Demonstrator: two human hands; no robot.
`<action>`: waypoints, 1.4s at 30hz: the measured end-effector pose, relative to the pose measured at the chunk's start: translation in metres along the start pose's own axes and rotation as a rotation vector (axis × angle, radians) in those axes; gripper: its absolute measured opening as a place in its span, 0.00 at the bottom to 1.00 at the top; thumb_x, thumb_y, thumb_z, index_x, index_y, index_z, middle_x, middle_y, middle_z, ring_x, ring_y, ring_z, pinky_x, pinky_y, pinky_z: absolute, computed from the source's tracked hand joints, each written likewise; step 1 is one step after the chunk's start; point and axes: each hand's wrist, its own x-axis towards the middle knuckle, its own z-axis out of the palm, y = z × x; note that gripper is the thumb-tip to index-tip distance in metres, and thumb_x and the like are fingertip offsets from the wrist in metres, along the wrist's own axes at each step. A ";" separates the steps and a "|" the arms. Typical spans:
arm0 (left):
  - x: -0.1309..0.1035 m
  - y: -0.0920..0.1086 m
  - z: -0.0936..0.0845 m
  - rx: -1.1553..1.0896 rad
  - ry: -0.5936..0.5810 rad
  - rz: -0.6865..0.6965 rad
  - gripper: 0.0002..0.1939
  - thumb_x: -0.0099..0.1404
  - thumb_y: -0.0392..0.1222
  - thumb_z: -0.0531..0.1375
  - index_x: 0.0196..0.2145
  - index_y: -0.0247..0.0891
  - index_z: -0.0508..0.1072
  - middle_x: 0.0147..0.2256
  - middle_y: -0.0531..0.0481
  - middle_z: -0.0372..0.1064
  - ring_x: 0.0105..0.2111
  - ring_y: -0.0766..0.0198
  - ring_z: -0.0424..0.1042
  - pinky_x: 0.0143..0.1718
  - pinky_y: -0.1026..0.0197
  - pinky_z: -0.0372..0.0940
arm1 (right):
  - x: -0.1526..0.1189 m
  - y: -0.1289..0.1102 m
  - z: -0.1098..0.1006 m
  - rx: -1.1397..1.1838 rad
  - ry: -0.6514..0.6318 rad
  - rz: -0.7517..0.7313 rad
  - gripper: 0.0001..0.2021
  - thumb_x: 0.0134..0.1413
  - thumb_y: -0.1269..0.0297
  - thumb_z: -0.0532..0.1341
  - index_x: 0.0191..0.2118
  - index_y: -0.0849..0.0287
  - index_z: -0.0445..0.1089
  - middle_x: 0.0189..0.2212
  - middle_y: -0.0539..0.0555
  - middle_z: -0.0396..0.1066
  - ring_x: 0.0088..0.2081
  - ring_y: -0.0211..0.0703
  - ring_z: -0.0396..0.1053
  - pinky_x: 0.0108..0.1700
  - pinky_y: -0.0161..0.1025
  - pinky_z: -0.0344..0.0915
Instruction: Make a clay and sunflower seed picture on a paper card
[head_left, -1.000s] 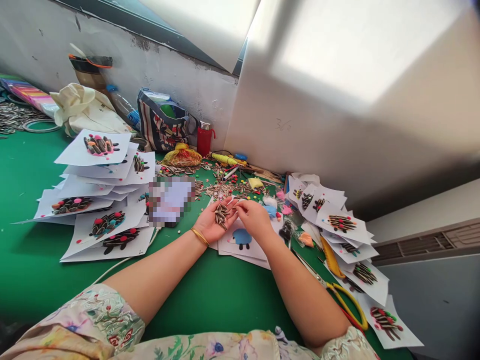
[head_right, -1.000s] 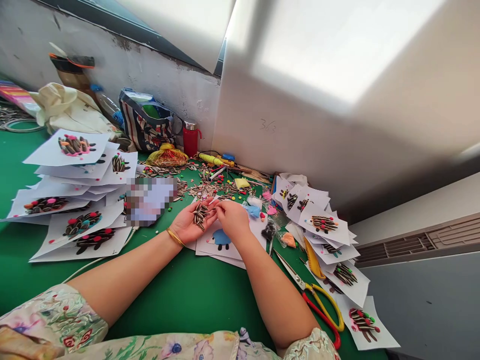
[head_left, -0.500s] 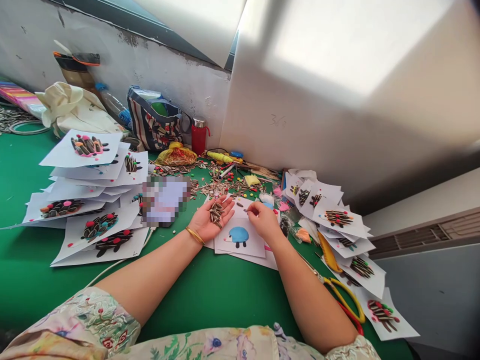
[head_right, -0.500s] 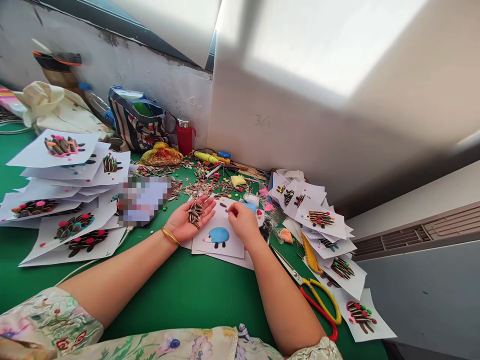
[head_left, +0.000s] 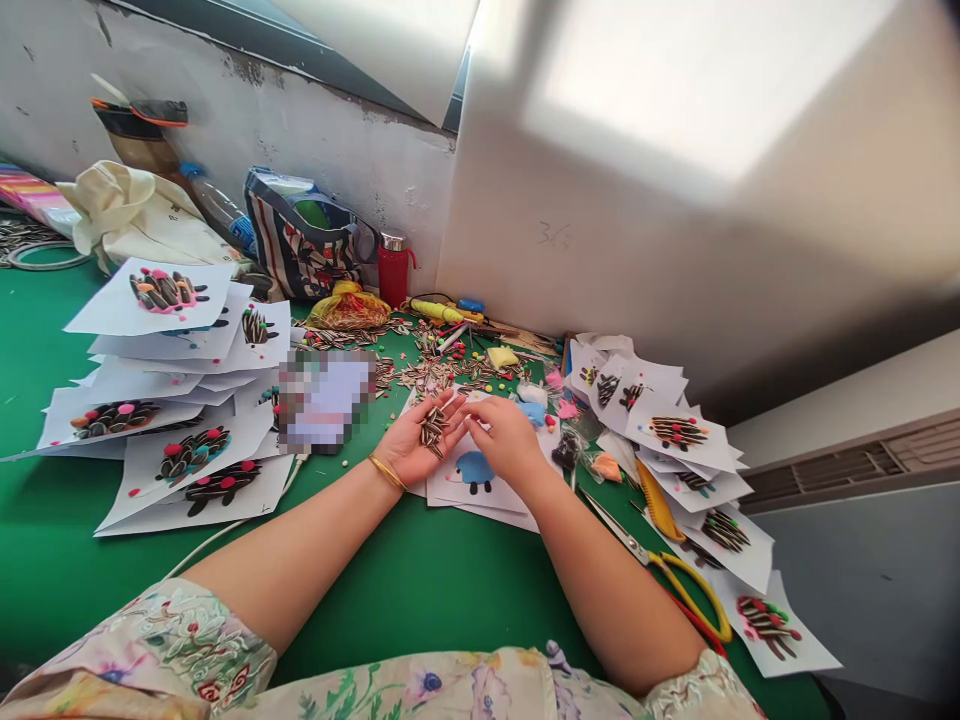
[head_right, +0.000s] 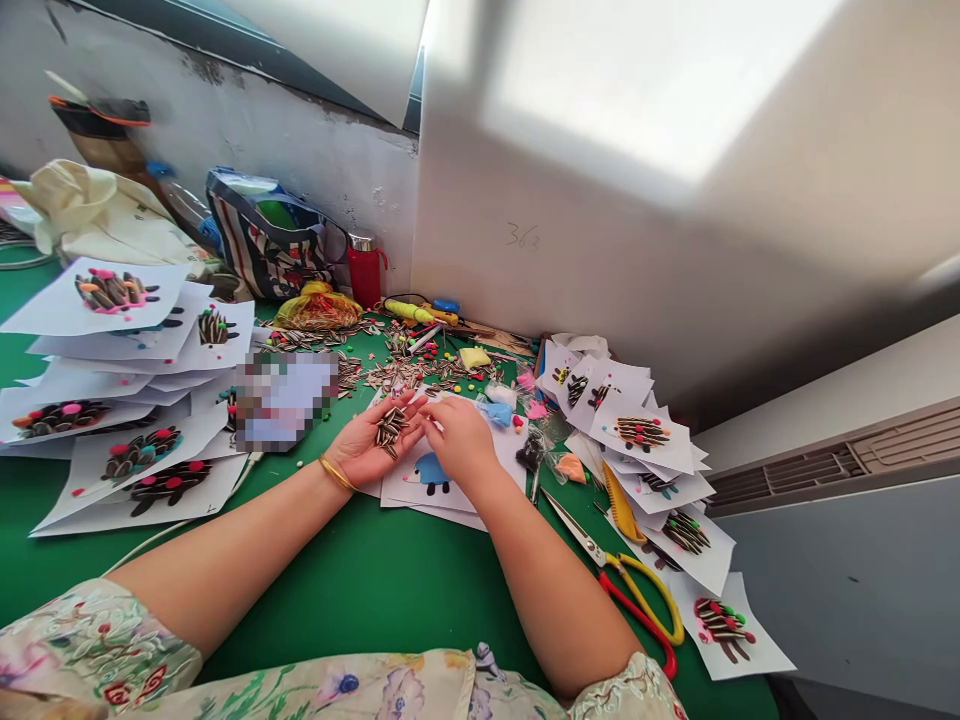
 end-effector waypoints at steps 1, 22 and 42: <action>0.000 0.000 0.000 -0.001 -0.006 -0.006 0.13 0.72 0.39 0.50 0.44 0.33 0.72 0.41 0.41 0.76 0.39 0.59 0.77 0.41 0.57 0.73 | 0.003 -0.006 0.001 0.006 -0.014 -0.023 0.09 0.59 0.70 0.58 0.43 0.55 0.74 0.37 0.53 0.73 0.43 0.44 0.67 0.47 0.41 0.63; -0.001 0.000 0.001 -0.034 0.040 -0.052 0.16 0.73 0.42 0.47 0.45 0.32 0.72 0.41 0.40 0.75 0.44 0.56 0.76 0.46 0.52 0.71 | -0.006 0.000 -0.003 0.350 0.002 0.105 0.14 0.57 0.69 0.54 0.46 0.53 0.74 0.41 0.52 0.74 0.42 0.42 0.70 0.46 0.39 0.64; 0.004 0.002 -0.001 0.027 0.079 -0.063 0.15 0.72 0.42 0.49 0.47 0.34 0.72 0.45 0.39 0.74 0.49 0.53 0.73 0.49 0.50 0.70 | -0.047 0.018 0.006 0.339 -0.161 0.202 0.08 0.57 0.68 0.59 0.38 0.55 0.75 0.36 0.51 0.76 0.39 0.42 0.70 0.43 0.40 0.65</action>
